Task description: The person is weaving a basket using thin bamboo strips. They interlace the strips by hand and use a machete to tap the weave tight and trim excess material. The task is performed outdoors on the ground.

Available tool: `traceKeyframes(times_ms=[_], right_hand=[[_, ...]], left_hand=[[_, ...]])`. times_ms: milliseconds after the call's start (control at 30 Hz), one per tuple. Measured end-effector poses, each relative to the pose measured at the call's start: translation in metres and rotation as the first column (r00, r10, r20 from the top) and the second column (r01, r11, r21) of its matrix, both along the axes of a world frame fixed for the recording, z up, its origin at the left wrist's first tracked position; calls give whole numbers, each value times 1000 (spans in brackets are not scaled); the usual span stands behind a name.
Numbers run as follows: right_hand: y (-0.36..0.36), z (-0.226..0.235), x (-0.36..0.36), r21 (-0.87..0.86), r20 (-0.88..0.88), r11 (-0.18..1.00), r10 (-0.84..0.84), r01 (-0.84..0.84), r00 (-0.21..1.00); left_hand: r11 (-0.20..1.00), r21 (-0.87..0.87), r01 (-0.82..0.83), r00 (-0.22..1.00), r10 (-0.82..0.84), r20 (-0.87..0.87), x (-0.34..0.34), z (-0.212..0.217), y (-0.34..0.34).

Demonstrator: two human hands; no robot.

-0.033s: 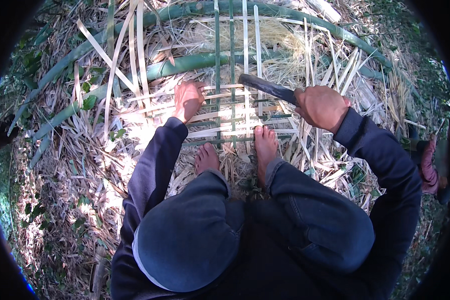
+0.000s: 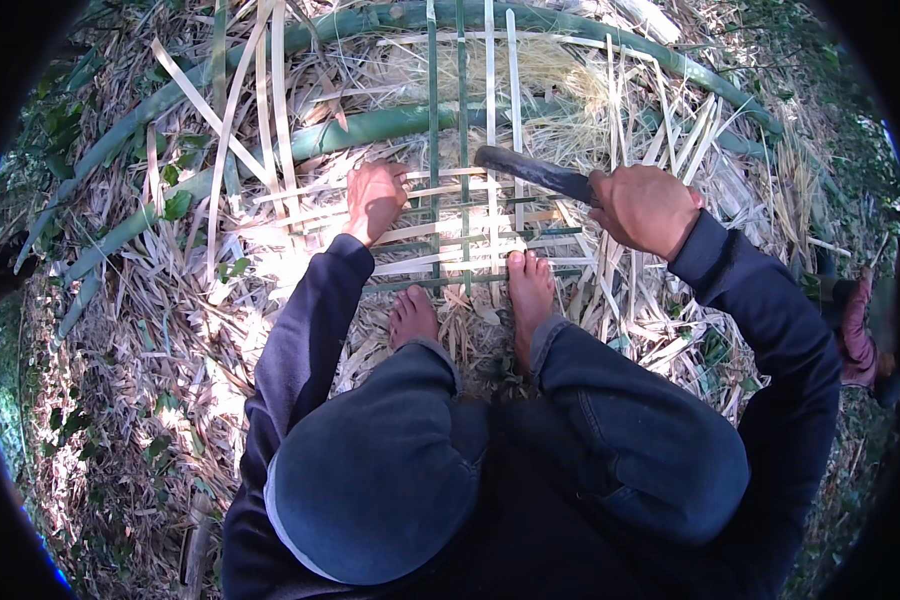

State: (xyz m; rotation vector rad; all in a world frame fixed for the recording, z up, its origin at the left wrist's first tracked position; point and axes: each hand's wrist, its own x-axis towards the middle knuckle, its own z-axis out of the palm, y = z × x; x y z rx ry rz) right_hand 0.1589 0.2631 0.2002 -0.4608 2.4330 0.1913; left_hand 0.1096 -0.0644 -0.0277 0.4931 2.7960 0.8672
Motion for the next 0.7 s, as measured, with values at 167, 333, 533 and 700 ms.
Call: traceKeyframes(times_ms=[167,333,533,700], right_hand=[[3,-6,4,-17,25,1000,-7,7,1000],[1,-4,5,-33,-88,998,-53,50,995],[-2,11,11,-47,-105,999,7,-12,994],[-10,5,8,-78,-153,995,43,-56,987]], left_hand=[[1000,12,12,1000,-12,12,0,-3,-4],[1000,-7,0,1000,0,-3,0,-7,-6],[1000,-9,-7,1000,7,-3,3,3,-3],[1000,-2,-9,998,9,-55,4,0,-1]])
